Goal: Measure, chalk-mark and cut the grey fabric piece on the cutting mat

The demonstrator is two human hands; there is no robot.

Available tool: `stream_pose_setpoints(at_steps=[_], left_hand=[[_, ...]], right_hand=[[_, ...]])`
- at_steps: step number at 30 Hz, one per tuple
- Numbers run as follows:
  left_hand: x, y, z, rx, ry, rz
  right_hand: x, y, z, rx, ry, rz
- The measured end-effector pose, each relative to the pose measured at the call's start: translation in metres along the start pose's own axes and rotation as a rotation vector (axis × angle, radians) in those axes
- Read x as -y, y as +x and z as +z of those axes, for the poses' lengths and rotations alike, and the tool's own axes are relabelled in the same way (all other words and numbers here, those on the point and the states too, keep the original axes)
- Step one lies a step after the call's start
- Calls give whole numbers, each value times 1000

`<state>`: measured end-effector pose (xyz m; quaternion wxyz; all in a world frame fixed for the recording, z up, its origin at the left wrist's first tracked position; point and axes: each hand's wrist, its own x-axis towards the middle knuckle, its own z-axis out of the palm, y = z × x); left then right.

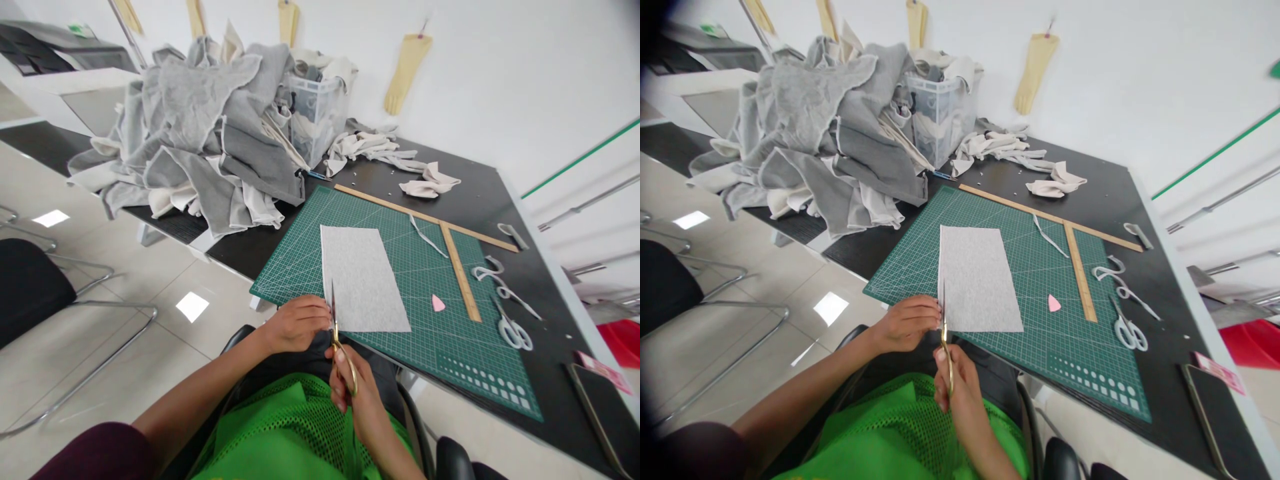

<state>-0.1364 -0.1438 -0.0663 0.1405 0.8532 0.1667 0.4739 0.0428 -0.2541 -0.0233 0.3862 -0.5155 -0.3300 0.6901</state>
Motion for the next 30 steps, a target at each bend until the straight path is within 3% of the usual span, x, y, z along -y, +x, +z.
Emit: stream_pose_setpoints(at_steps=[30], left_hand=[[-1, 3, -1, -12, 2, 26]], right_hand=[[-3, -8, -1, -23, -23, 41]])
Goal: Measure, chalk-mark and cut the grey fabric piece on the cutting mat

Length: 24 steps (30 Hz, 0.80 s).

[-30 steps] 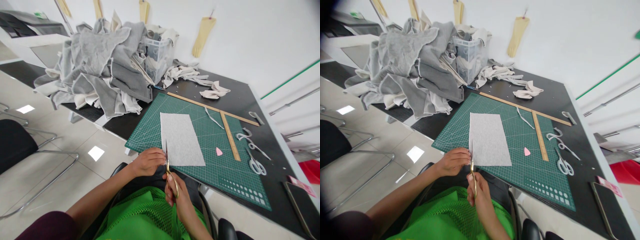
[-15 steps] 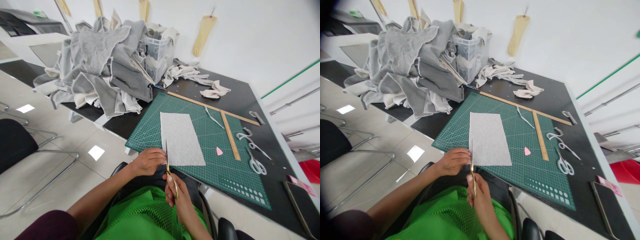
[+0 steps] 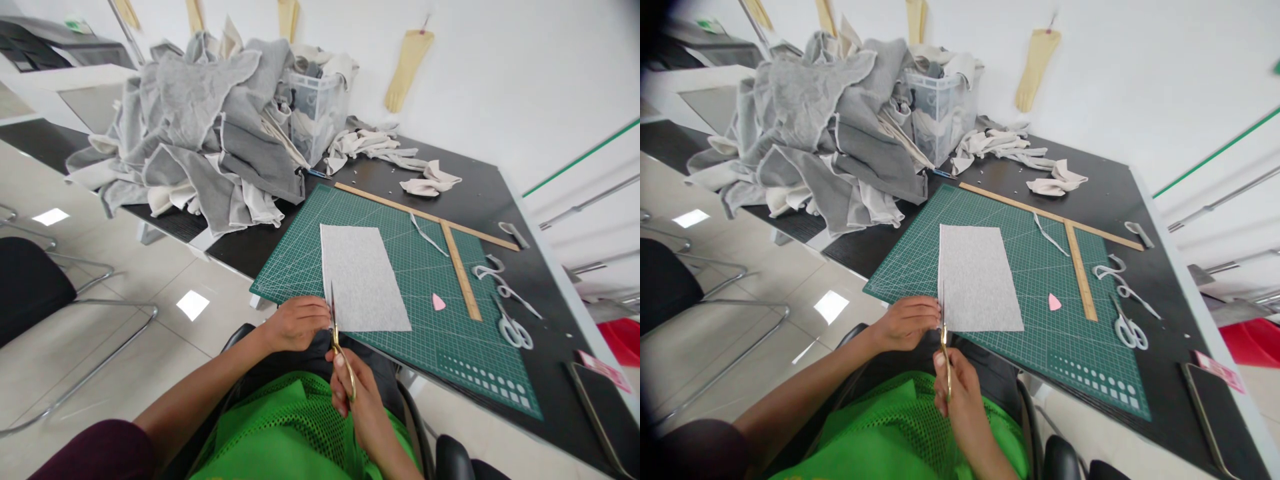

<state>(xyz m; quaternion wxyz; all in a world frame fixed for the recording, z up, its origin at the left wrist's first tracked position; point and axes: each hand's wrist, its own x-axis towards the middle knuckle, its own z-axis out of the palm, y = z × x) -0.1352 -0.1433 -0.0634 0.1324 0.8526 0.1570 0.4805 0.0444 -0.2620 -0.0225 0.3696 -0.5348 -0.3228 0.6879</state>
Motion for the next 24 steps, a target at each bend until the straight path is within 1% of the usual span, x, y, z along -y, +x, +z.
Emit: stream_pose_setpoints(at_steps=[6, 10, 18, 21, 24], left_hand=[[0, 0, -2, 30, 5, 0], [0, -2, -1, 24, -2, -18], [-1, -1, -2, 33, -7, -21], [-4, 1, -4, 18, -18, -50], [-5, 0, -4, -44, 44, -78]], right_hand=[[4, -3, 0, -7, -46, 10], [7, -5, 0, -19, -92, 10], [-1, -5, 0, -25, -99, -1], [-3, -9, -2, -15, -85, 2], [-6, -16, -9, 15, -47, 31]])
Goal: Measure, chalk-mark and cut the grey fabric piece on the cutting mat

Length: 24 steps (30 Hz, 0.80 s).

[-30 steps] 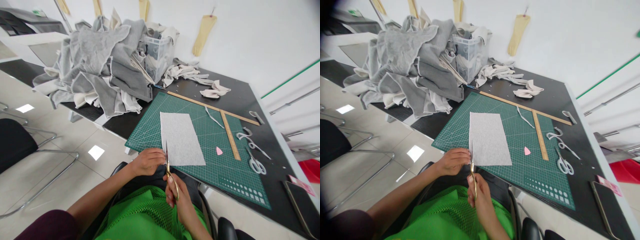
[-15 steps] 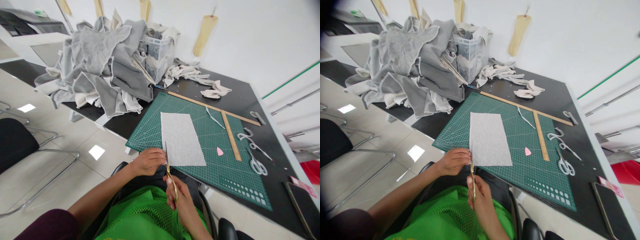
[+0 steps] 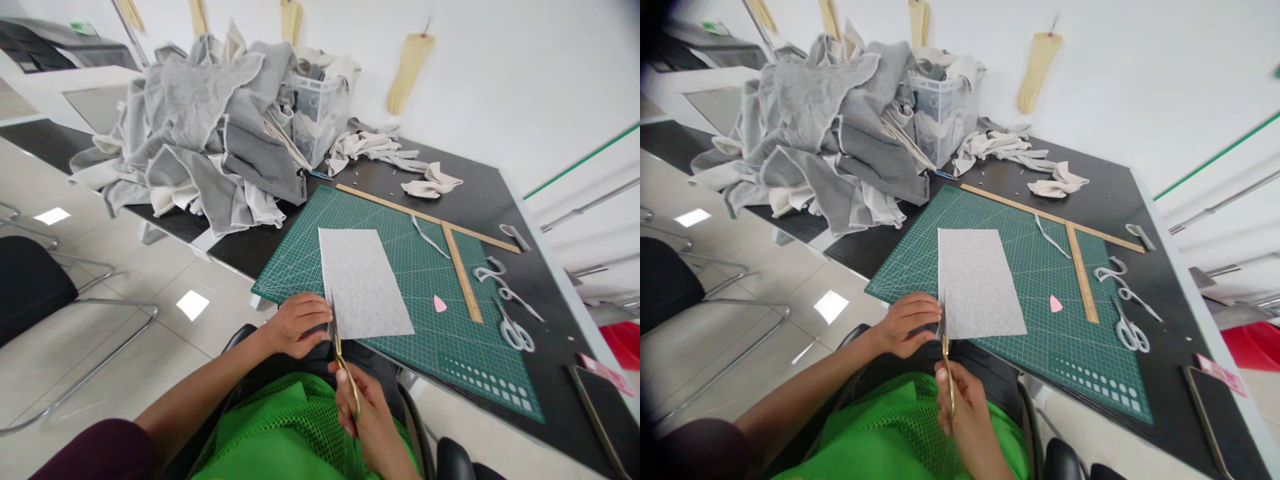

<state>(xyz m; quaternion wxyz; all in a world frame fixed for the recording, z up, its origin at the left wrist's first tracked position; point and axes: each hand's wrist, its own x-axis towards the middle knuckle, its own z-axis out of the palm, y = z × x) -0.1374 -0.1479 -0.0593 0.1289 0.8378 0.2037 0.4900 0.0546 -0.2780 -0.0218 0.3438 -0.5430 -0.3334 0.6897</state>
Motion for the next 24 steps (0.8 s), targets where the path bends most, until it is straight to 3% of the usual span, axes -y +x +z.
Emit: stream_pose_setpoints(at_steps=[3, 6, 14, 24], left_hand=[[3, -3, 4, -41, 200, -1], [6, -6, 8, 9, 307, 48], [8, -9, 9, 33, 314, 83], [9, -12, 11, 15, 317, 75]], right_hand=[[-5, -4, -9, 26, 41, 44], [-11, -5, -15, 23, 76, 59], [-15, -1, -16, 48, 106, 20], [3, 15, -8, 72, 10, -47]])
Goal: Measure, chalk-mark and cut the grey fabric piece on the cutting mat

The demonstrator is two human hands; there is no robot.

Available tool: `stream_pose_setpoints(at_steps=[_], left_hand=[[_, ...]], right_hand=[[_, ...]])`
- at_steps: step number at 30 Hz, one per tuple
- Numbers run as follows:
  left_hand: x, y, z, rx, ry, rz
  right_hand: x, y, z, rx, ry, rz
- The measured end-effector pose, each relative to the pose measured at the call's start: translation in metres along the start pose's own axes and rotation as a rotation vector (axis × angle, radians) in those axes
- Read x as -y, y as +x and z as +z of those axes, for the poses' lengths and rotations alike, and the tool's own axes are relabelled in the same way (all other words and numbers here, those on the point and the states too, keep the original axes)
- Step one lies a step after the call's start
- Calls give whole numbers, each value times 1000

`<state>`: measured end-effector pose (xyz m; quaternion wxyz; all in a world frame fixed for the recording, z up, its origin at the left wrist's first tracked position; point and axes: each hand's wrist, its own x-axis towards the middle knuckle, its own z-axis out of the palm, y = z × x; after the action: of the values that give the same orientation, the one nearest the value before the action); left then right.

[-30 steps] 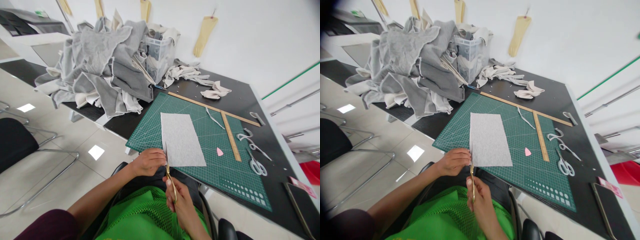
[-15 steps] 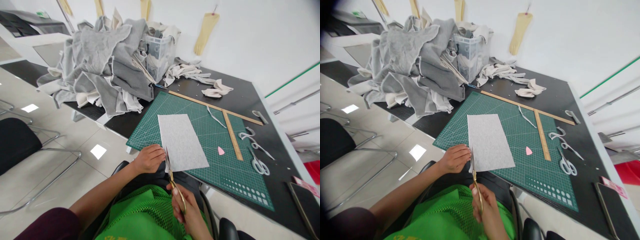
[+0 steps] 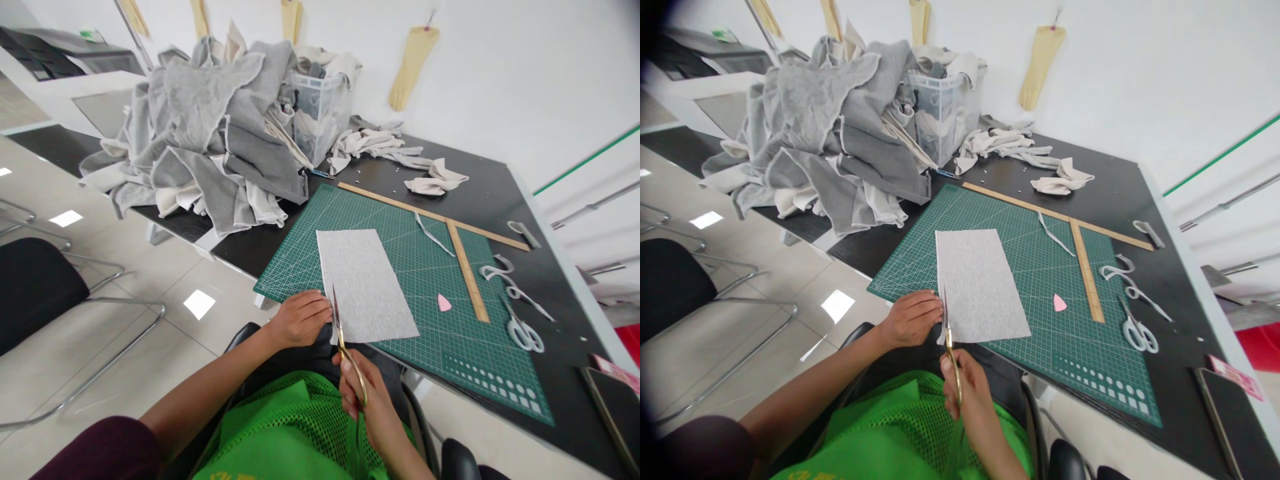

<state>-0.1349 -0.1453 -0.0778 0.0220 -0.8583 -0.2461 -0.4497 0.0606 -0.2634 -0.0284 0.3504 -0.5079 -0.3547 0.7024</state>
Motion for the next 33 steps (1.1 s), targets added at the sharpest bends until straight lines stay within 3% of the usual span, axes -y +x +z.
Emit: stream_pose_setpoints(at_steps=[9, 33], left_hand=[[-1, 0, 1, -11, 9, -1], [-1, 0, 1, -17, 1, -3]], right_hand=[[-7, -2, 1, -7, 8, -3], [3, -7, 1, -13, -63, 29]])
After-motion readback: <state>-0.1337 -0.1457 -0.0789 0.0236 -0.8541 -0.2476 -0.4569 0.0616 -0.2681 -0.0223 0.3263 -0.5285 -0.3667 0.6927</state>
